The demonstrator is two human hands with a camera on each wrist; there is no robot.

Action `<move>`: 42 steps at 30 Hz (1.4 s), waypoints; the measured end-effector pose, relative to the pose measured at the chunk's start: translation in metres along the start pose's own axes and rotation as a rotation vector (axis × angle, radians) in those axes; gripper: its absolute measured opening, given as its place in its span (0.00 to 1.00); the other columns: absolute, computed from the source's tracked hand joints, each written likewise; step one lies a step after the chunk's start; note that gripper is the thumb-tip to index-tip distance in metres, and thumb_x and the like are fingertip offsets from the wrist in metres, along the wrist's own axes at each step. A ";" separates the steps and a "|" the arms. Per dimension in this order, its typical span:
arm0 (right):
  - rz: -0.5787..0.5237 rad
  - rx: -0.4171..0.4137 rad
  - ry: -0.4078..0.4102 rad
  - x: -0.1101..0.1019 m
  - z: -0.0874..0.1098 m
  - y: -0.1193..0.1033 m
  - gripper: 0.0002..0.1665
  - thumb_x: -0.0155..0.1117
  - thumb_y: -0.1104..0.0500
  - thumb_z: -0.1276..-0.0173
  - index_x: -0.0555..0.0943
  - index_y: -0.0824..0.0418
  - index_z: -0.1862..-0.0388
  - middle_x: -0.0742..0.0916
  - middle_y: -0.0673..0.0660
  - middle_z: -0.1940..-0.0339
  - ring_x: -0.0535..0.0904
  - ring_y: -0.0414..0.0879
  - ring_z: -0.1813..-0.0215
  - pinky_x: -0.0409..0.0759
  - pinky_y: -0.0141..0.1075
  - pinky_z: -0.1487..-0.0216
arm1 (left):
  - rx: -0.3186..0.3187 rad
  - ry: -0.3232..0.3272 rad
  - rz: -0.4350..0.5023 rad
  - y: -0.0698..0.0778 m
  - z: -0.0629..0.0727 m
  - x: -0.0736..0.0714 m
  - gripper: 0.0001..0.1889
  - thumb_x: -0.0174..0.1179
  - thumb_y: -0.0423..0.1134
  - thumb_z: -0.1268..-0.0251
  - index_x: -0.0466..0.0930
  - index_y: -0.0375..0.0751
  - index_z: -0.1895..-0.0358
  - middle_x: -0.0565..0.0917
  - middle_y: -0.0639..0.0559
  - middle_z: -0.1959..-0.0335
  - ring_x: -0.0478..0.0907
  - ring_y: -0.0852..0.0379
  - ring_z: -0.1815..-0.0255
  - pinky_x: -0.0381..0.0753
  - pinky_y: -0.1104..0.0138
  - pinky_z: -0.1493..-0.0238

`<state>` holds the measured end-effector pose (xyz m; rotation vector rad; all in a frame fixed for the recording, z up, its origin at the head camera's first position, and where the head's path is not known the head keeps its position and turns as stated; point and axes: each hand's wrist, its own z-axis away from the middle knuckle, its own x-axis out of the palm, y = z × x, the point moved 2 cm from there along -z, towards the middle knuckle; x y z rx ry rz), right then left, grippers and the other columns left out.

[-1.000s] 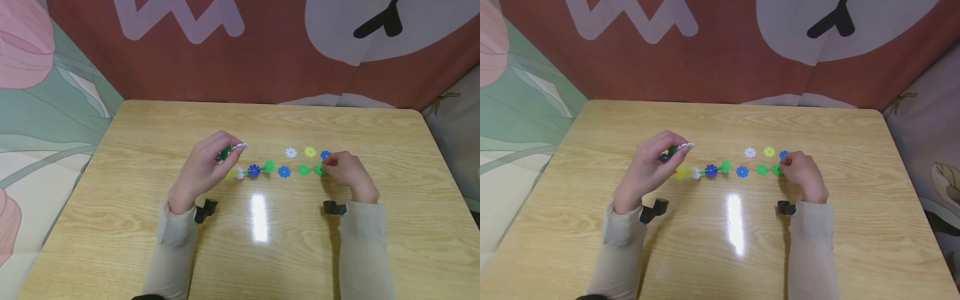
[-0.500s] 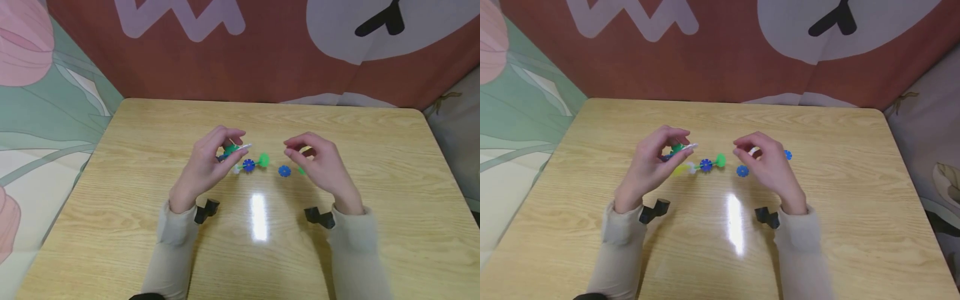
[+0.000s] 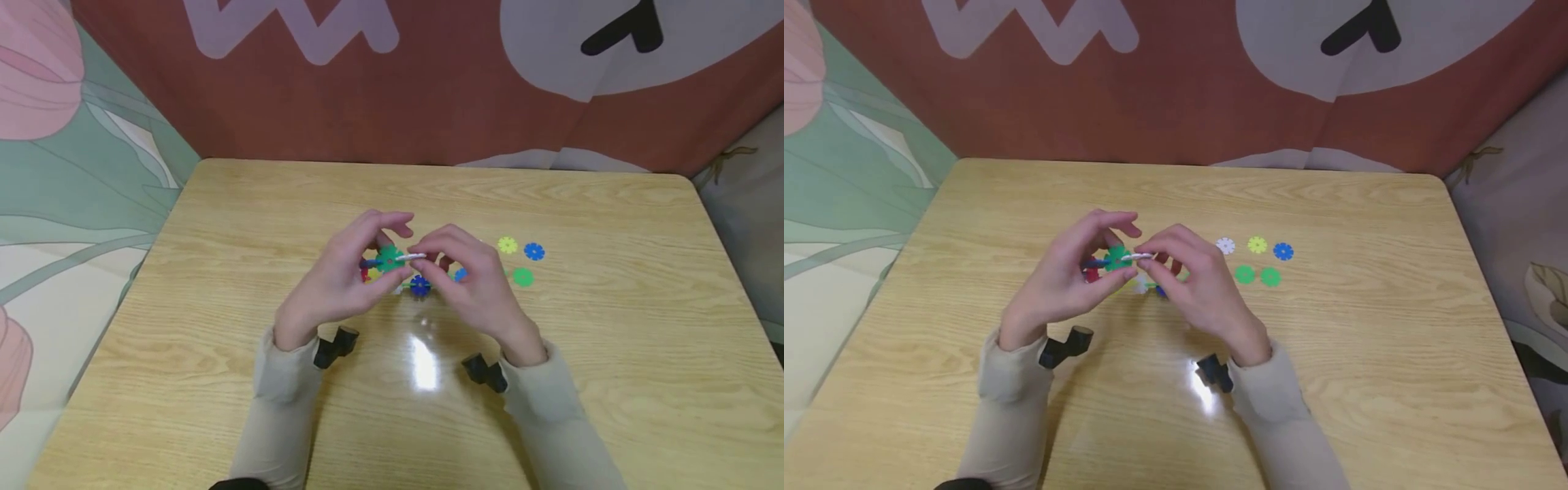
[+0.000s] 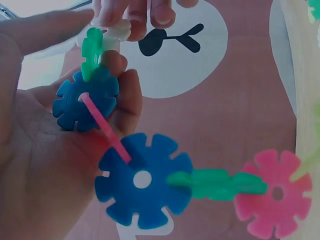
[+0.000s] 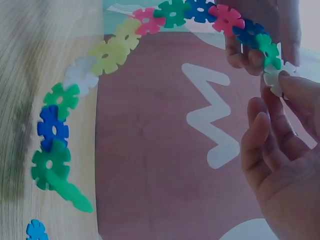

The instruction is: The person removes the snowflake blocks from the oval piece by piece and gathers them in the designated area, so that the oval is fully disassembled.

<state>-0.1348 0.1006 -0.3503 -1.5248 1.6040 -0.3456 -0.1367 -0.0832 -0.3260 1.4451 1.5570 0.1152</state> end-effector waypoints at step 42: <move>0.005 -0.171 0.103 -0.001 0.002 -0.003 0.16 0.61 0.57 0.30 0.80 0.72 0.64 0.85 0.60 0.71 0.77 0.40 0.72 0.79 0.25 0.66 | 0.008 -0.044 0.053 0.000 0.004 -0.001 0.21 0.71 0.31 0.47 0.81 0.32 0.48 0.84 0.49 0.64 0.75 0.63 0.70 0.78 0.71 0.70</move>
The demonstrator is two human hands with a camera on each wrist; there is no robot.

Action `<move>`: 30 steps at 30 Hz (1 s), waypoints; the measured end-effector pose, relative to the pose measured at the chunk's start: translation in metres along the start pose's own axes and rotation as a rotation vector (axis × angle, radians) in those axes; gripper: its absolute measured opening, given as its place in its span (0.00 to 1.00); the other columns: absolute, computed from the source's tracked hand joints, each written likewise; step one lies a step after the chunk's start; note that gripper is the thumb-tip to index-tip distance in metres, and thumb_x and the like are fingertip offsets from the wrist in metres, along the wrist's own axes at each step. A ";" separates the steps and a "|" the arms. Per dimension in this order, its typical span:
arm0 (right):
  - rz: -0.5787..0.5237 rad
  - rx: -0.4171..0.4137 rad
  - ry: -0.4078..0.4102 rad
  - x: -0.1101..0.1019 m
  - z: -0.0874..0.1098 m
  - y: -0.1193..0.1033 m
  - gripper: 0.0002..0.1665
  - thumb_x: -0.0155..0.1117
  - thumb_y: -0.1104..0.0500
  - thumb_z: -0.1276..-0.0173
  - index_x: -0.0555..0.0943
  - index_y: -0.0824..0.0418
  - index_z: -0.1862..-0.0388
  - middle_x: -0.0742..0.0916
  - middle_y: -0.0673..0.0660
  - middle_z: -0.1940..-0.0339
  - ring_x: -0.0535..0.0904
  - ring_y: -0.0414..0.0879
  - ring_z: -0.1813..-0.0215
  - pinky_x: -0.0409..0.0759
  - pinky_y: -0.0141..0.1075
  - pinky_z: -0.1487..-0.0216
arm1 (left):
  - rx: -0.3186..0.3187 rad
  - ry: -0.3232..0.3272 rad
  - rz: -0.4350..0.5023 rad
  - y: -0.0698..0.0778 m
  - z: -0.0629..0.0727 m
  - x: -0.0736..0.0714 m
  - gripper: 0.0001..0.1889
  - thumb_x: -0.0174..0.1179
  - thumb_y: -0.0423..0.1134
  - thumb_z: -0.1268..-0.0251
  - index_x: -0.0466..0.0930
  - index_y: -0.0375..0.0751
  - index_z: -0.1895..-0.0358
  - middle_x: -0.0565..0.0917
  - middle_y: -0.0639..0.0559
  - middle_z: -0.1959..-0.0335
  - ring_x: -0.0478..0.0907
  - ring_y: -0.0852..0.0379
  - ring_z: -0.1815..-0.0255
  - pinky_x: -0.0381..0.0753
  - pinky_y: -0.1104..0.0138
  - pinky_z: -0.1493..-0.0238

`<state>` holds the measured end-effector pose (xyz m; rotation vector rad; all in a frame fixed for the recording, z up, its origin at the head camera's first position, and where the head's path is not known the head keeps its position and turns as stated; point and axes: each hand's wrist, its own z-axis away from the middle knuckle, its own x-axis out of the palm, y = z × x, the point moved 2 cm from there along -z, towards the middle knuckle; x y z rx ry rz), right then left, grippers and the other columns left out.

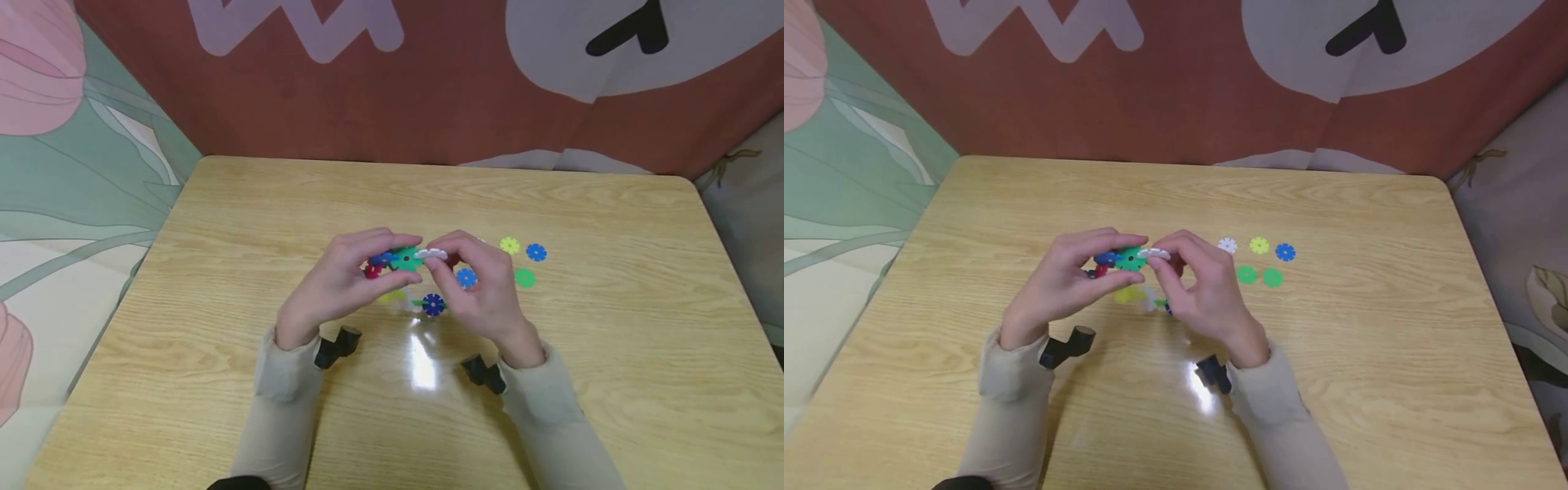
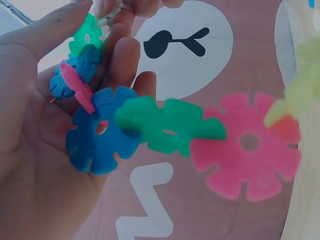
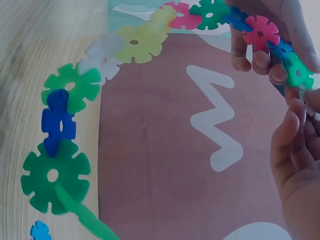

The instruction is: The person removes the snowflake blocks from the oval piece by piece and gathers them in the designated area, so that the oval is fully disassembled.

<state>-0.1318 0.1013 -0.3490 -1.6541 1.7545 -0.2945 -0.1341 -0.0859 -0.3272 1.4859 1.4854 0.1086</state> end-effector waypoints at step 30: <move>-0.136 -0.002 0.008 -0.004 0.001 0.000 0.04 0.65 0.71 0.38 0.84 0.73 0.67 0.87 0.64 0.71 0.82 0.41 0.74 0.80 0.26 0.71 | 0.048 0.008 -0.013 0.001 0.000 -0.001 0.22 0.72 0.31 0.49 0.82 0.31 0.48 0.84 0.48 0.65 0.73 0.62 0.71 0.73 0.73 0.71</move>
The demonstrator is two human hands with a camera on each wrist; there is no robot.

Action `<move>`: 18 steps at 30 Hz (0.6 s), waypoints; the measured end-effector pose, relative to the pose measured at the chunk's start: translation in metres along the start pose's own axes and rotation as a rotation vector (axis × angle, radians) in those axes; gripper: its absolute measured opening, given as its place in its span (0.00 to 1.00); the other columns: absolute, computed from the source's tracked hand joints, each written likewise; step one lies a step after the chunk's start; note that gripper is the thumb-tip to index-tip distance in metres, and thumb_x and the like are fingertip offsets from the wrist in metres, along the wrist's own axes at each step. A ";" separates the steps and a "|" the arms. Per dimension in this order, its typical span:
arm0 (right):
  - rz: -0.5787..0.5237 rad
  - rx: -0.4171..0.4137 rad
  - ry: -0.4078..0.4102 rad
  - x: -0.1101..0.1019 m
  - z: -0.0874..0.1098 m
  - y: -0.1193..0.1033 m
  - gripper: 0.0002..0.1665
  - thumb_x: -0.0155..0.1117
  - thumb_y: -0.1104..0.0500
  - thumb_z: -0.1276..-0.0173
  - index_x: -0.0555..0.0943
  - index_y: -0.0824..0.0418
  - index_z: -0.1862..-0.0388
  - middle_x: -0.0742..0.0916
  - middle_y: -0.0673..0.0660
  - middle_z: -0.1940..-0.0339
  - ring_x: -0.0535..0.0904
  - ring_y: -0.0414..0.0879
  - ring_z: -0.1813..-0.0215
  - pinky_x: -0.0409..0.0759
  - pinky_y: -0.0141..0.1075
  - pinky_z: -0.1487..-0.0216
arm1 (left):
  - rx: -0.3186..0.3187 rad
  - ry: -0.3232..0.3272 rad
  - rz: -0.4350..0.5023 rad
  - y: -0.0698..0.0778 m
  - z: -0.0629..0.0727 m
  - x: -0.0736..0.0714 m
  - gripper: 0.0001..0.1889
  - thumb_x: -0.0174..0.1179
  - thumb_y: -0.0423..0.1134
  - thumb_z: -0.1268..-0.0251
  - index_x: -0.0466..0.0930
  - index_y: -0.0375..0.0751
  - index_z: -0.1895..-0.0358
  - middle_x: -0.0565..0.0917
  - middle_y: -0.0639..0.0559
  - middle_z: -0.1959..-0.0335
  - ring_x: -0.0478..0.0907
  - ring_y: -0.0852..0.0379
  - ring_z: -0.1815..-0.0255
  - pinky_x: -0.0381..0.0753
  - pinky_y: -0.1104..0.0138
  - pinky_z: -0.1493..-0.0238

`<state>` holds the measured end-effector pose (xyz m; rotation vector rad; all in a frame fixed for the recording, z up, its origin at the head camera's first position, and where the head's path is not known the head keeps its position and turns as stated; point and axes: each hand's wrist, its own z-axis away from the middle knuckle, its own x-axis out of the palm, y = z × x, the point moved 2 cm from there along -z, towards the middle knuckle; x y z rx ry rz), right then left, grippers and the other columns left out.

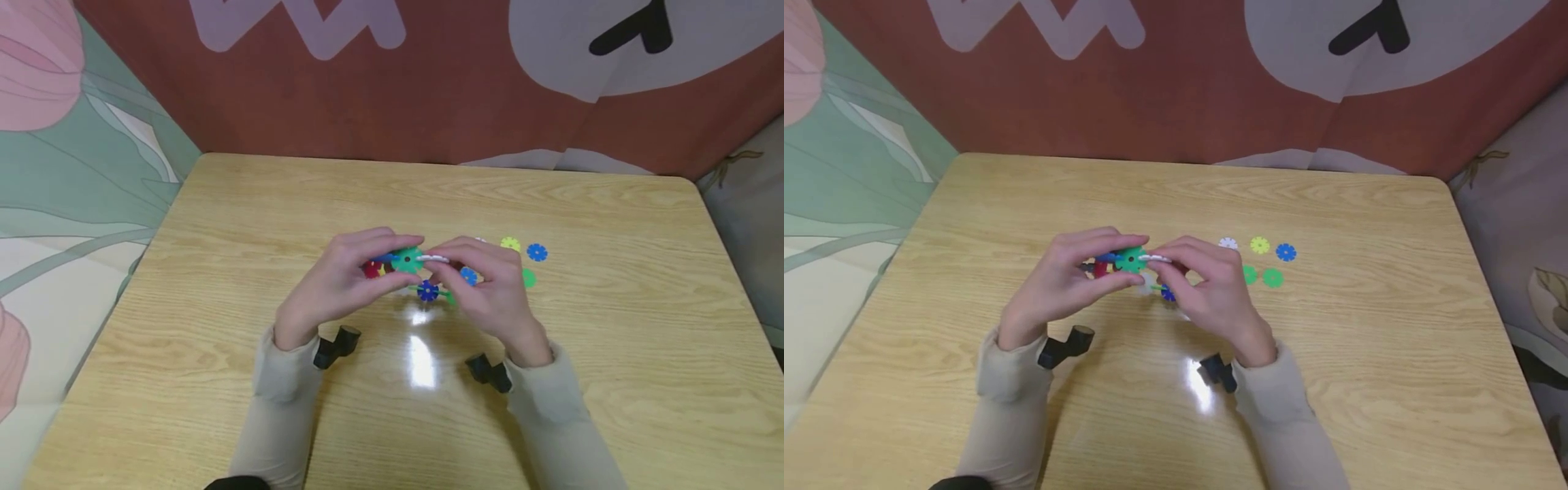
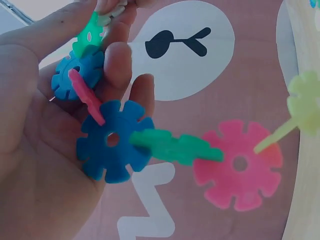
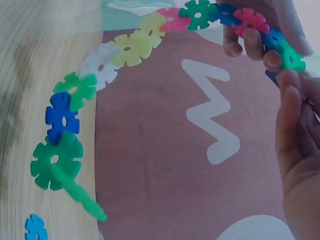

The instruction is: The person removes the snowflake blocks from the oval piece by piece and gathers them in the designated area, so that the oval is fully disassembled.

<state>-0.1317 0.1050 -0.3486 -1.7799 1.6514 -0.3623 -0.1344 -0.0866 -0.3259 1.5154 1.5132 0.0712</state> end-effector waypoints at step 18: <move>0.020 -0.137 0.118 0.005 -0.004 -0.003 0.16 0.63 0.62 0.33 0.79 0.75 0.75 0.84 0.63 0.79 0.81 0.43 0.78 0.80 0.25 0.72 | 0.011 0.023 -0.003 0.003 -0.001 -0.001 0.21 0.73 0.30 0.51 0.82 0.31 0.50 0.82 0.50 0.70 0.68 0.64 0.75 0.68 0.74 0.75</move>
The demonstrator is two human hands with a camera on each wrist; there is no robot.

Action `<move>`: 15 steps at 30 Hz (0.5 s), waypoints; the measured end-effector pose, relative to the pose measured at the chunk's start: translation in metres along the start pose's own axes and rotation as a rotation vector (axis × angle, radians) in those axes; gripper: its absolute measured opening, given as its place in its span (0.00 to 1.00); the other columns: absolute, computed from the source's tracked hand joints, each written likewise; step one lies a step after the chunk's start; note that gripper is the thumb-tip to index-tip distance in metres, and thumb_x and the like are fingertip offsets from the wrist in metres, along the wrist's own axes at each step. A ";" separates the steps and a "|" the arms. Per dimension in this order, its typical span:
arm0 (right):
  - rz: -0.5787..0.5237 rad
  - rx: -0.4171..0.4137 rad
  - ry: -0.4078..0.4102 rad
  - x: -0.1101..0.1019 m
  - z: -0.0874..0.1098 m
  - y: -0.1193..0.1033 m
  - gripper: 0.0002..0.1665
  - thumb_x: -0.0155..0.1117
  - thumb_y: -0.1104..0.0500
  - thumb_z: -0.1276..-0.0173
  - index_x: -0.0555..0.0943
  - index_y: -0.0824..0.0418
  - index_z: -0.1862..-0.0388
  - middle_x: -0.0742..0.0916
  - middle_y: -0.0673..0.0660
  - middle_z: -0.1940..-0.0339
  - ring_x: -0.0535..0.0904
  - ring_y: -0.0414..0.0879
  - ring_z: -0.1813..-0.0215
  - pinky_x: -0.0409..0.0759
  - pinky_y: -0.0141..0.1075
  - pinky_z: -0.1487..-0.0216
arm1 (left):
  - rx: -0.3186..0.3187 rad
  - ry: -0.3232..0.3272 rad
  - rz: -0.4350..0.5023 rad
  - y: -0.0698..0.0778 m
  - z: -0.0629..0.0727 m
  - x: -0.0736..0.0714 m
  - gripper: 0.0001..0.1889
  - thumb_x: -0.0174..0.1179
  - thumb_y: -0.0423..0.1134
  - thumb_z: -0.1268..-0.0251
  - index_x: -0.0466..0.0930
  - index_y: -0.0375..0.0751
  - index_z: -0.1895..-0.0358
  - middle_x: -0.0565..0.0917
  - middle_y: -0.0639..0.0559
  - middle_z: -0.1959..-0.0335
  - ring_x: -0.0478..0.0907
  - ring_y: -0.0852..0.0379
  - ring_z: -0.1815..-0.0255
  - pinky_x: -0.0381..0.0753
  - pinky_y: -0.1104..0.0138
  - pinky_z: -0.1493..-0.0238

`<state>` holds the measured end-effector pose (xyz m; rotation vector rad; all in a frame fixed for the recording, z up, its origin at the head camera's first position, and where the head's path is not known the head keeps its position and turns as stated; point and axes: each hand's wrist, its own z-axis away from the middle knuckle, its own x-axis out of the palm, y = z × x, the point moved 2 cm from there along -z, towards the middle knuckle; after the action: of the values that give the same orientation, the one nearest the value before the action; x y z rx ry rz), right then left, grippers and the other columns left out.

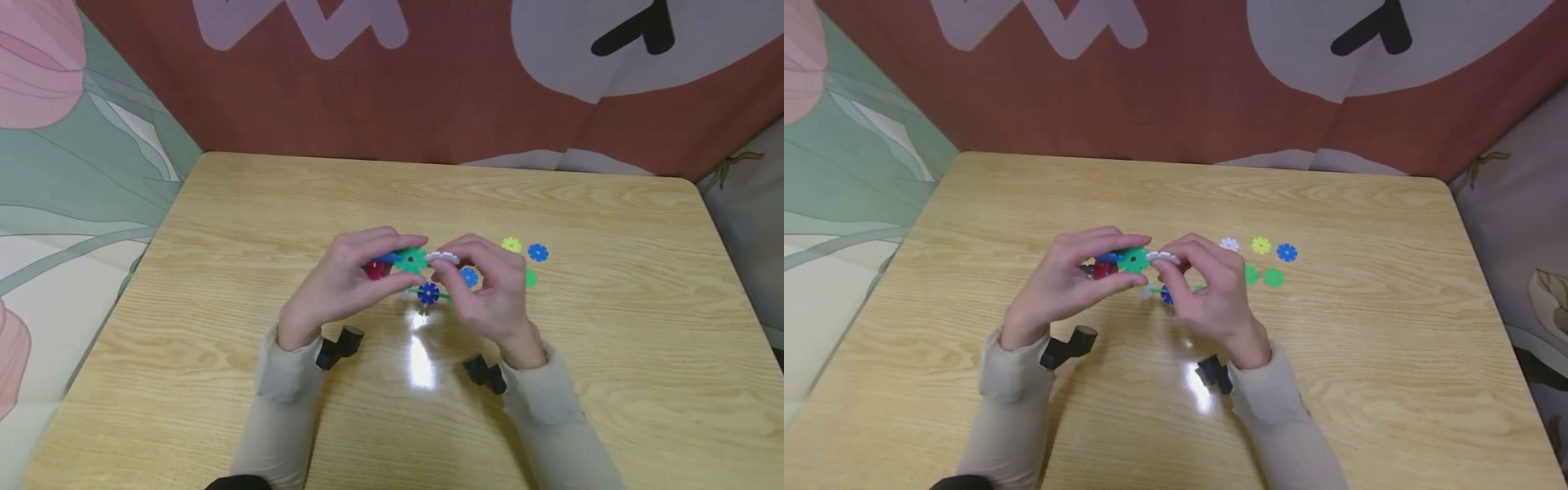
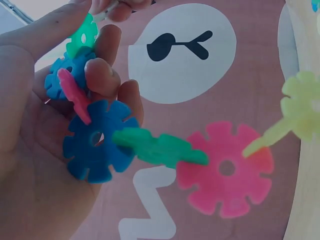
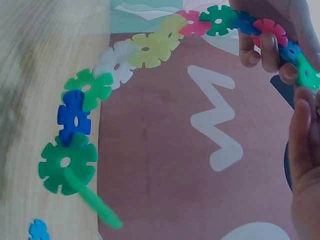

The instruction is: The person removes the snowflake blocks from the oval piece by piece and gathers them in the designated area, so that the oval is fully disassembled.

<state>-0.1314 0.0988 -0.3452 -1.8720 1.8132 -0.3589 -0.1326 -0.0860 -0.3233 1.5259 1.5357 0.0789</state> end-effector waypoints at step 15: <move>-0.037 0.257 0.267 -0.062 -0.005 0.006 0.16 0.69 0.68 0.40 0.77 0.84 0.71 0.89 0.53 0.70 0.83 0.41 0.75 0.78 0.25 0.75 | -0.045 0.066 -0.038 -0.005 0.003 -0.009 0.22 0.72 0.31 0.49 0.82 0.33 0.48 0.79 0.53 0.73 0.63 0.62 0.78 0.60 0.72 0.77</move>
<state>-0.1441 0.1588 -0.3345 -1.7440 1.8000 -0.8486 -0.1362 -0.0965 -0.3234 1.4712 1.6041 0.1428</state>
